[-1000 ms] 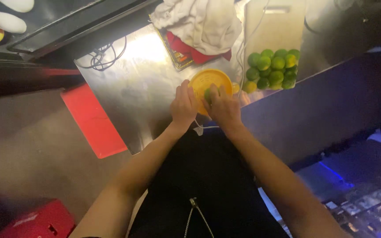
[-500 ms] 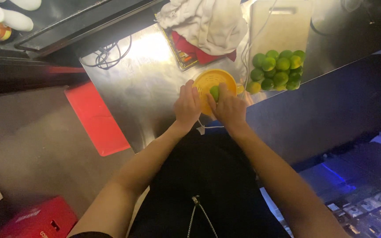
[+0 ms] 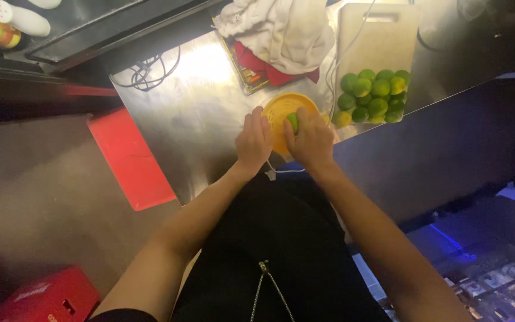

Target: Juicing lime halves using a manual citrus juicer.

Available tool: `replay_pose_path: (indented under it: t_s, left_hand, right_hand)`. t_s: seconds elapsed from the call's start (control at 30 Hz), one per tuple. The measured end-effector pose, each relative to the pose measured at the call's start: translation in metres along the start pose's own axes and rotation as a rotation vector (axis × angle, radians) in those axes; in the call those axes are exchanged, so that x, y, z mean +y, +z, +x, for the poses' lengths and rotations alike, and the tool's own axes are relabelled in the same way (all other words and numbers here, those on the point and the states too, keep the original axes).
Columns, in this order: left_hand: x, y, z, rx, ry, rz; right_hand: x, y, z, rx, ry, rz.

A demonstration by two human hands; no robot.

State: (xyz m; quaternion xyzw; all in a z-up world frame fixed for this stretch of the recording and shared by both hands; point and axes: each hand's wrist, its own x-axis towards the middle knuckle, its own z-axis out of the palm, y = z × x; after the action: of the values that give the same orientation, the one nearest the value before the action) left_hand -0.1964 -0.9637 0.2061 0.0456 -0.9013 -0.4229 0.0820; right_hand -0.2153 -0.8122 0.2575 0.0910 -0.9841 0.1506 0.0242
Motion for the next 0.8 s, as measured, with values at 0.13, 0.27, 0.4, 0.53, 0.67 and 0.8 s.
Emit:
replay_pose_path:
  t_s: [0.13, 0.27, 0.4, 0.53, 0.67, 0.8]
  left_hand:
    - [0.003, -0.005, 0.003, -0.029, -0.017, 0.018]
    - [0.004, -0.008, 0.005, -0.044, -0.018, 0.04]
    - [0.006, -0.009, 0.005, -0.03, 0.002, 0.015]
    - [0.003, -0.009, 0.004, -0.006, 0.007, -0.01]
    - [0.002, -0.002, 0.005, -0.017, -0.002, -0.01]
    - [0.0, -0.003, 0.006, -0.062, -0.052, -0.005]
  right_hand:
    - [-0.016, -0.025, 0.01, 0.03, -0.025, 0.052]
    - [-0.027, -0.04, 0.027, -0.139, 0.074, 0.039]
    - [-0.03, -0.015, 0.023, -0.1, 0.076, -0.133]
    - [-0.027, 0.005, 0.015, 0.001, 0.018, -0.17]
    - [-0.019, 0.009, 0.016, -0.028, 0.033, -0.176]
    - [-0.014, 0.011, 0.015, 0.001, -0.027, -0.089]
